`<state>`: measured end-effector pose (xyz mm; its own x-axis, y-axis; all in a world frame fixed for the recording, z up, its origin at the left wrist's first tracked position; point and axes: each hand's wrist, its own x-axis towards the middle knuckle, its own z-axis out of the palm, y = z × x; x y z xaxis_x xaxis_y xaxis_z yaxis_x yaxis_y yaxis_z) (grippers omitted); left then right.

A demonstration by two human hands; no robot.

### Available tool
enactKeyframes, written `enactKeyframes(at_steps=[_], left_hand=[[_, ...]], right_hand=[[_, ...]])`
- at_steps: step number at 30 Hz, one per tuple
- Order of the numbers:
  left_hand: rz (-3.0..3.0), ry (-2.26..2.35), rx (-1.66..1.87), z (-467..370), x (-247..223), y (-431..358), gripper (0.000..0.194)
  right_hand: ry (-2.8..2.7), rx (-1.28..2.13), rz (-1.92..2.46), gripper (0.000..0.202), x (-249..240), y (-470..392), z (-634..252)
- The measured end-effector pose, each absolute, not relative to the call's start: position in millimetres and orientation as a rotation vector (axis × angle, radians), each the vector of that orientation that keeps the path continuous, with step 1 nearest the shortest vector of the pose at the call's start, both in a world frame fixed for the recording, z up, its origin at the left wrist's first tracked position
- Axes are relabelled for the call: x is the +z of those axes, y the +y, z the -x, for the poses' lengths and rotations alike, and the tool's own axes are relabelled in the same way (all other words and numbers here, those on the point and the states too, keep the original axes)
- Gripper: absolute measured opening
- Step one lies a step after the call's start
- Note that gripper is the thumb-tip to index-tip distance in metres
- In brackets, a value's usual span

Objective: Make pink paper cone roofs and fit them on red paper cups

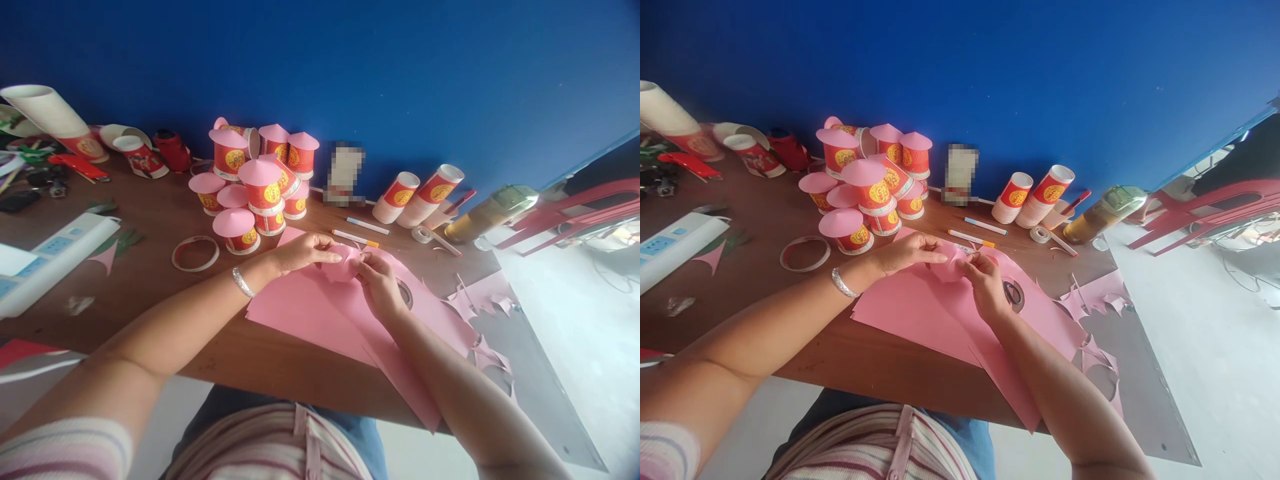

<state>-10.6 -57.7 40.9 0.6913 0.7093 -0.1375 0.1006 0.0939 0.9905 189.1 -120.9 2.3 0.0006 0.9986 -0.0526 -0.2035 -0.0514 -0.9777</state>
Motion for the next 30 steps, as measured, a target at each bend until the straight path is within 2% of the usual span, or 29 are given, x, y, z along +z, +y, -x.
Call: enactKeyframes(at_steps=[22, 30], left_hand=[[-1.476, 0.650, 0.479, 11.5, 32.6, -53.2, 0.030], [-1.533, 0.662, 0.466, 12.0, 37.5, -54.6, 0.030]], right_hand=[[-0.864, 1.455, 1.053, 0.041, 8.9, -123.5, -184.5], [-0.973, 1.376, 1.061, 0.043, 5.5, -123.5, -185.4]])
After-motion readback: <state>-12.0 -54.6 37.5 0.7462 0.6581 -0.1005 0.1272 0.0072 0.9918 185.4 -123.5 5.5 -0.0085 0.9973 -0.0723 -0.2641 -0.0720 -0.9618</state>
